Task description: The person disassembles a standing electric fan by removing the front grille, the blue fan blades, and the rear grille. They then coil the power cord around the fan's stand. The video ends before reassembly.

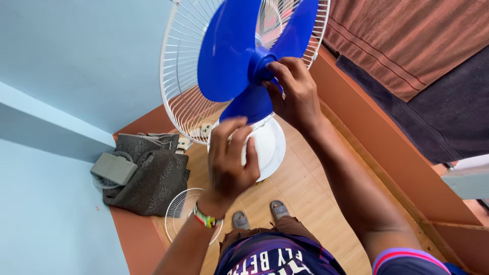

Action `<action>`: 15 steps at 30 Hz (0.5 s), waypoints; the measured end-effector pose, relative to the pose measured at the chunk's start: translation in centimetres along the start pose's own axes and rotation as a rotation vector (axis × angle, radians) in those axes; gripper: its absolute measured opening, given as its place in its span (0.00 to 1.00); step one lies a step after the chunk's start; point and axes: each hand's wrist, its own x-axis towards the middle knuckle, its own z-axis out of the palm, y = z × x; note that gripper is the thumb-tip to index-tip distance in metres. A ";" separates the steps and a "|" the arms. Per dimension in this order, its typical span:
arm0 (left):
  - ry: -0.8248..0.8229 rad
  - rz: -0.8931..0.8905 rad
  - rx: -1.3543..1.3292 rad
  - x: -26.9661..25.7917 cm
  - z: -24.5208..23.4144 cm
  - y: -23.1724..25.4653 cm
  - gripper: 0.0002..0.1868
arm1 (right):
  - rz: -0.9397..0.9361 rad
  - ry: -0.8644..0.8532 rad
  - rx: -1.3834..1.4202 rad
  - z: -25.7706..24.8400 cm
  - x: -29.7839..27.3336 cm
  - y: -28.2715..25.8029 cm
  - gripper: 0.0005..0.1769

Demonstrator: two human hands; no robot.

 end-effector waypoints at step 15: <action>-0.079 0.073 0.414 6.1 8.4 -3.5 0.23 | 0.438 0.254 0.440 3.8 -1.4 1.1 0.16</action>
